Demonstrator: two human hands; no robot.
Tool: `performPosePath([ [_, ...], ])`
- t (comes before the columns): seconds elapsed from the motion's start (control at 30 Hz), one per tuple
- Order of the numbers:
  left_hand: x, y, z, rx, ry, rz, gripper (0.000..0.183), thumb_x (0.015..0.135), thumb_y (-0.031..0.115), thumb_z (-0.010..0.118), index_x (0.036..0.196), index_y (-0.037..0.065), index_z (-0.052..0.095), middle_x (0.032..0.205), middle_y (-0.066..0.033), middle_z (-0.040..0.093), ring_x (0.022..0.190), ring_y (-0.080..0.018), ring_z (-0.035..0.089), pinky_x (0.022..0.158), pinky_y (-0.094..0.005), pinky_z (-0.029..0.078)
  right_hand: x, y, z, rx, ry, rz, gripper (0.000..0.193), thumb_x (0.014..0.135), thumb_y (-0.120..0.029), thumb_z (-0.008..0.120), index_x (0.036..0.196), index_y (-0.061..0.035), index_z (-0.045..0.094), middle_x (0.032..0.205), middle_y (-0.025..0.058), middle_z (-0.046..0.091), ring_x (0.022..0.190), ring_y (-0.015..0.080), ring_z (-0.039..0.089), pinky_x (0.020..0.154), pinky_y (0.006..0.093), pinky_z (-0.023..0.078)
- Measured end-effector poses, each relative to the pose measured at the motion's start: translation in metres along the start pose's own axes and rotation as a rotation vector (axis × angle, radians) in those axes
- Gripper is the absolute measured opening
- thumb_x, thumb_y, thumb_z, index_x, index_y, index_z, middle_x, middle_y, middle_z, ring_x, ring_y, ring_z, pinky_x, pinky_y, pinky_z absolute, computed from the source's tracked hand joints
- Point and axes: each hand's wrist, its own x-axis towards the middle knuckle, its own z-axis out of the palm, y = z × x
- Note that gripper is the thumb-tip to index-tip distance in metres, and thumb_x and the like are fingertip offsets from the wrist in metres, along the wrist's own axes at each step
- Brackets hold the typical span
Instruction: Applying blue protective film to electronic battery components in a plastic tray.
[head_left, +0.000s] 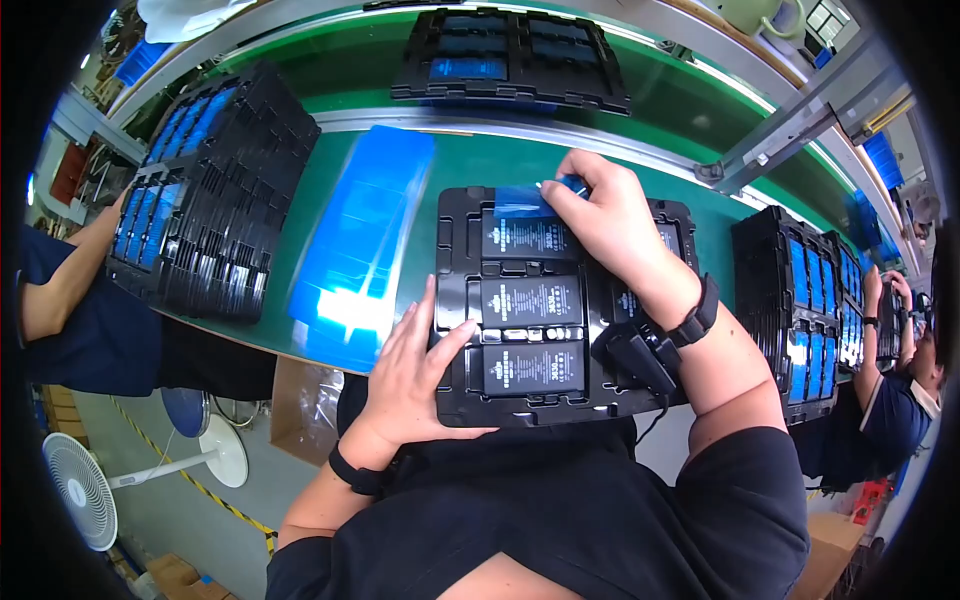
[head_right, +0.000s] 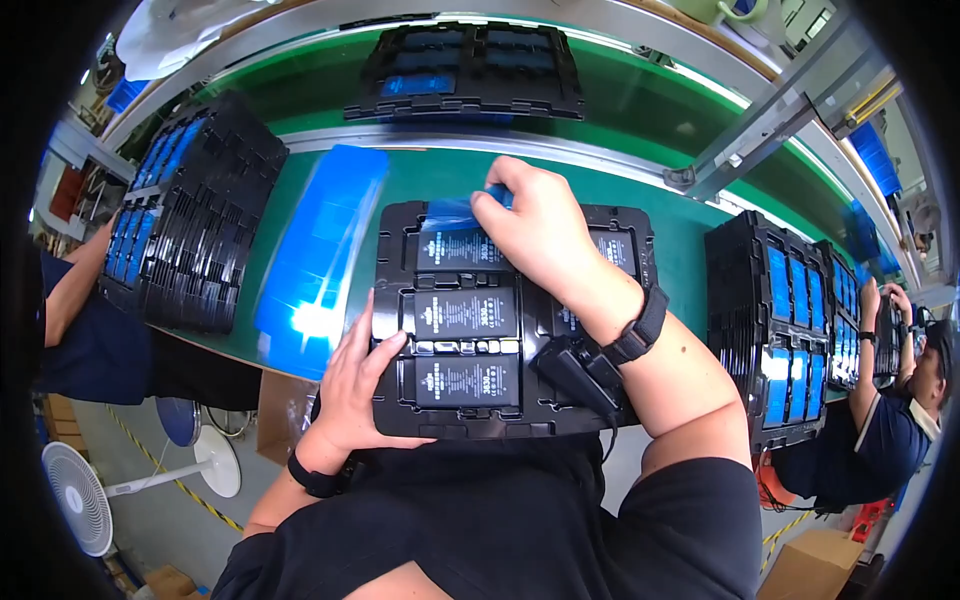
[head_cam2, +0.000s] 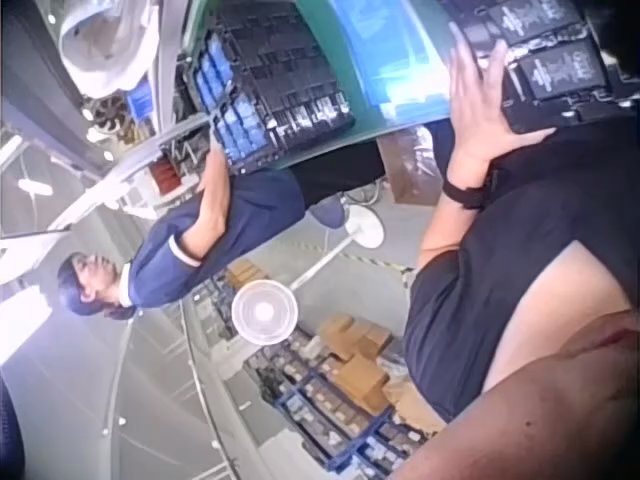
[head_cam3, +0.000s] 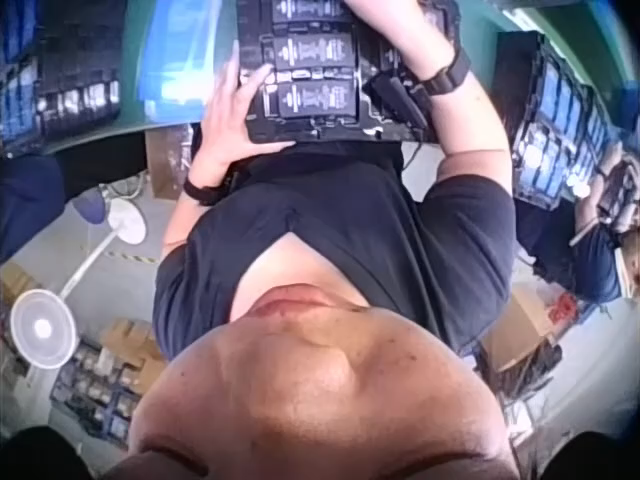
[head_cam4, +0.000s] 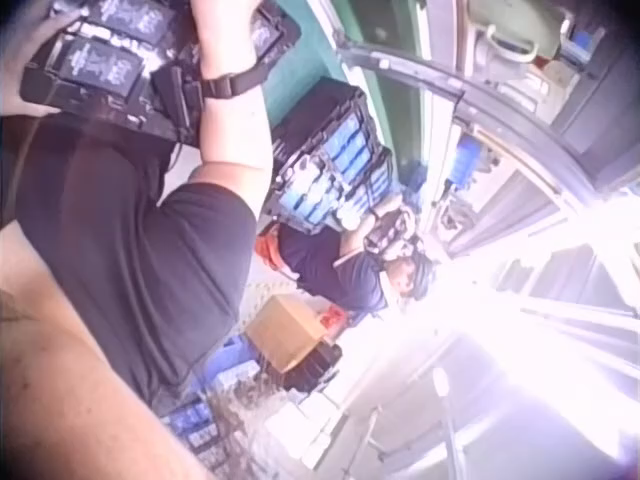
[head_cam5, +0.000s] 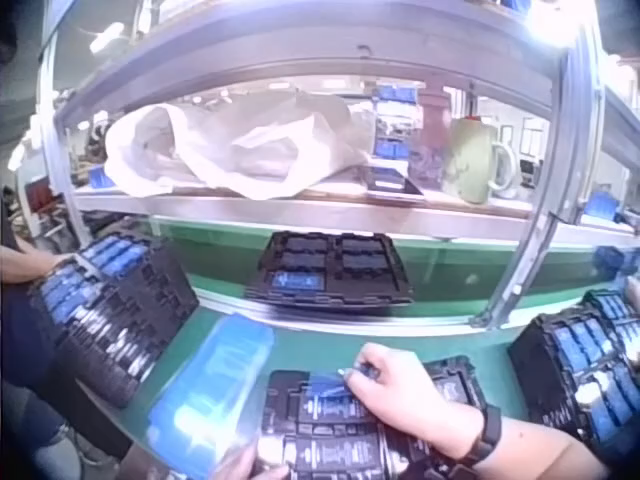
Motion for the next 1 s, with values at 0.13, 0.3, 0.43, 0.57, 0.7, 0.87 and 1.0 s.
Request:
performPosePath([
  [0.13,-0.002,0.002,-0.001,-0.009,-0.005,-0.006,0.106,0.05,0.064,0.078,0.137,0.018,0.04,0.144,-0.034,0.023,0.127,-0.0452,0.039,0.102,-0.0502,0.034,-0.009,-0.005,0.005,-0.053,-0.002,-0.145,0.021,0.079,-0.017,0.061,0.082,0.0031,0.057,0.073,0.0225,0.059,0.071,0.039,0.06,0.064,0.0416,0.047],
  [0.3,-0.001,0.003,0.0,-0.025,0.014,-0.009,0.105,0.05,0.065,0.077,0.136,0.018,0.041,0.142,-0.0354,0.025,0.126,-0.0452,0.04,0.103,-0.0498,0.034,-0.01,-0.008,0.005,-0.083,-0.056,-0.158,0.019,0.079,-0.015,0.061,0.082,0.0028,0.057,0.075,0.0214,0.06,0.072,0.0391,0.06,0.064,0.0419,0.047],
  [0.43,0.0,0.005,-0.002,-0.031,0.026,-0.01,0.103,0.051,0.064,0.078,0.136,0.018,0.042,0.141,-0.0357,0.027,0.126,-0.0449,0.041,0.103,-0.0497,0.035,-0.009,-0.009,0.003,0.005,-0.062,-0.096,0.017,0.079,-0.014,0.062,0.079,0.0032,0.057,0.067,0.018,0.057,0.062,0.0282,0.058,0.059,0.0367,0.045],
  [0.57,0.001,0.002,-0.001,-0.039,0.033,0.0,0.103,0.05,0.062,0.079,0.136,0.018,0.043,0.141,-0.0354,0.027,0.127,-0.0445,0.04,0.103,-0.0501,0.035,-0.007,-0.008,0.003,0.118,-0.044,-0.045,0.017,0.081,-0.014,0.061,0.077,0.003,0.058,0.059,0.0117,0.051,0.055,0.0137,0.048,0.053,0.0299,0.041],
  [0.7,0.001,0.005,-0.002,-0.041,0.042,0.001,0.104,0.049,0.062,0.079,0.136,0.018,0.043,0.141,-0.0352,0.027,0.127,-0.0445,0.039,0.103,-0.0507,0.035,-0.007,-0.006,-0.001,0.213,-0.003,-0.018,0.016,0.084,-0.015,0.065,0.08,-0.0001,0.061,0.062,-0.001,0.05,0.058,0.0047,0.042,0.052,0.0226,0.035],
  [0.87,0.002,0.003,-0.003,-0.043,0.022,-0.001,0.105,0.05,0.061,0.08,0.137,0.019,0.042,0.142,-0.0347,0.026,0.128,-0.0442,0.038,0.103,-0.0509,0.034,-0.007,-0.01,-0.004,0.255,0.002,0.048,0.018,0.081,-0.017,0.07,0.084,0.0,0.065,0.061,0.0013,0.053,0.058,0.0053,0.045,0.052,0.0227,0.038],
  [1.0,0.001,0.004,-0.004,-0.035,0.019,0.001,0.105,0.05,0.061,0.08,0.138,0.019,0.04,0.143,-0.0343,0.025,0.129,-0.0438,0.037,0.104,-0.0508,0.033,-0.009,-0.013,-0.004,0.255,-0.002,0.002,0.019,0.08,-0.017,0.072,0.087,-0.0002,0.066,0.062,0.0014,0.056,0.058,0.0052,0.046,0.053,0.0226,0.04],
])
